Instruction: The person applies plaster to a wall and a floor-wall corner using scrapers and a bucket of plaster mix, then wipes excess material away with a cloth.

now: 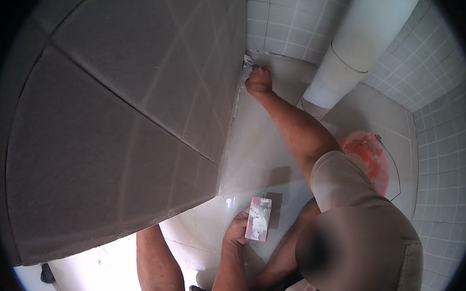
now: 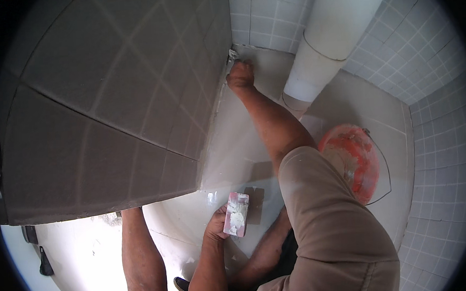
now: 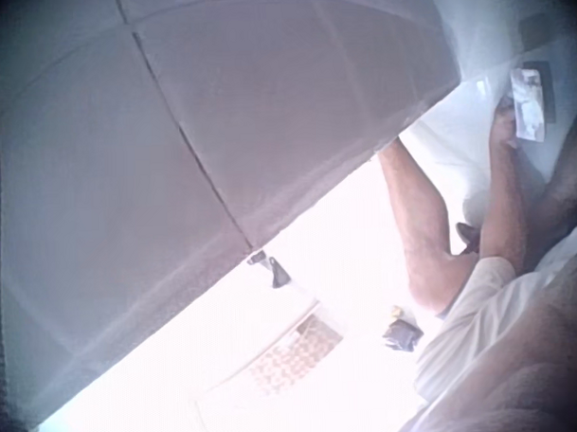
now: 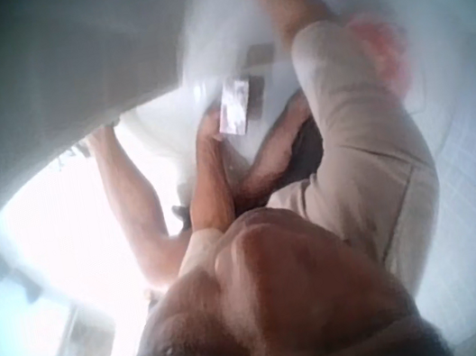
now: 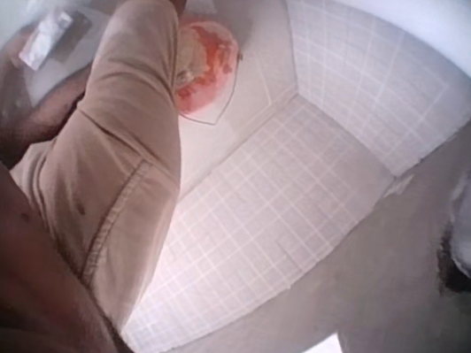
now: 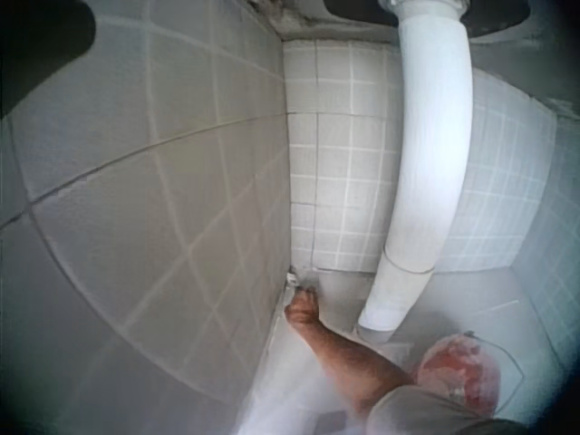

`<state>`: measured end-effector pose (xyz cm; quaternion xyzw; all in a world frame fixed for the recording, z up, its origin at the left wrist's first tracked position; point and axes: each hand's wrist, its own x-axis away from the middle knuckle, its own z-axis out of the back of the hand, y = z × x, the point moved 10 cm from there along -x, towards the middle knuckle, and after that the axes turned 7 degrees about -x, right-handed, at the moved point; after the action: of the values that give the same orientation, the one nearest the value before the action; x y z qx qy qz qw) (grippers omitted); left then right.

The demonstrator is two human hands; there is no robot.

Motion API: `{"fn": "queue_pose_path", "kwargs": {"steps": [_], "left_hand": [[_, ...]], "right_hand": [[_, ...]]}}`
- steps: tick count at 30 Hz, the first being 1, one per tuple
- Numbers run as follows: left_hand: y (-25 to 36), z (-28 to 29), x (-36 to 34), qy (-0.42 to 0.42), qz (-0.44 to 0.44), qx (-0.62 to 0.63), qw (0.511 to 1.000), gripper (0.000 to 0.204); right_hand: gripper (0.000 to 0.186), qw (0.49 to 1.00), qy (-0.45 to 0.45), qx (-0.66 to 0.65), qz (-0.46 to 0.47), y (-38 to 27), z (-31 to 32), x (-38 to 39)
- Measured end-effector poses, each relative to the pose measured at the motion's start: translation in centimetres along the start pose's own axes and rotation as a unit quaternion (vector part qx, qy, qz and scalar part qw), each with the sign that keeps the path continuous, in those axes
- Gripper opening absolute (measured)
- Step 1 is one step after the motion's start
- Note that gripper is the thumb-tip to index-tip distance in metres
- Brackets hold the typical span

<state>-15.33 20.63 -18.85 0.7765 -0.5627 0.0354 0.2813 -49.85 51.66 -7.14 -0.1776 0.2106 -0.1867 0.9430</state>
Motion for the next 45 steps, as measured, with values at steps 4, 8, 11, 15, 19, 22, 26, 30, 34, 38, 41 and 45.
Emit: {"fn": "queue_pose_path", "kwargs": {"steps": [4, 8, 11, 15, 19, 22, 26, 30, 34, 38, 41, 45], "left_hand": [[-0.5, 0.5, -0.6, 0.002, -0.008, 0.001, 1.0, 0.05], [-0.4, 0.8, -0.4, 0.012, -0.014, -0.004, 1.0, 0.05], [-0.3, -0.1, -0.6, 0.004, 0.001, -0.012, 1.0, 0.049], [-0.2, 0.1, -0.2, -0.005, -0.005, -0.015, 1.0, 0.049], [-0.6, 0.1, -0.8, -0.009, -0.009, 0.003, 1.0, 0.046], [-0.6, 0.9, -0.4, 0.0, -0.009, 0.013, 1.0, 0.045], [-0.7, 0.8, -0.5, -0.01, -0.009, 0.017, 1.0, 0.045], [-0.6, 0.5, -0.6, -0.009, -0.008, 0.005, 1.0, 0.045], [-0.8, 0.7, -0.3, -0.009, -0.004, 0.007, 1.0, 0.046], [-0.9, 1.2, -0.4, 0.01, -0.009, 0.003, 1.0, 0.047], [-0.8, 1.2, -0.6, 0.051, -0.009, -0.03, 0.998, 0.049], [-0.7, 1.9, -0.3, 0.055, -0.013, -0.033, 0.998, 0.051]], "right_hand": [[0.028, 0.987, 0.042, -0.104, -0.119, 2.0, 0.2, -0.5], [0.032, 0.95, 0.025, -0.255, -0.177, 2.0, -0.6, -0.2], [0.034, 0.911, 0.044, -0.356, -0.201, 2.9, -0.7, 0.0], [0.042, 0.842, 0.039, -0.498, -0.204, 3.1, -2.1, 1.6], [0.041, 0.862, 0.202, -0.431, -0.171, 7.4, 0.8, 3.1], [0.042, 0.892, 0.177, -0.365, -0.198, 7.9, 0.6, 2.6], [0.04, 0.92, 0.145, -0.316, -0.179, 8.0, 0.1, 1.0], [0.037, 0.898, 0.095, -0.353, -0.244, 9.8, -1.5, 0.8], [0.039, 0.851, 0.067, -0.462, -0.238, 9.4, -2.3, 1.5], [0.042, 0.826, 0.046, -0.508, -0.24, 8.5, -2.7, 2.2], [0.041, 0.801, 0.04, -0.538, -0.258, 7.6, -3.4, 3.0], [0.038, 0.737, 0.083, -0.598, -0.305, 6.1, -4.8, 6.2]]}}
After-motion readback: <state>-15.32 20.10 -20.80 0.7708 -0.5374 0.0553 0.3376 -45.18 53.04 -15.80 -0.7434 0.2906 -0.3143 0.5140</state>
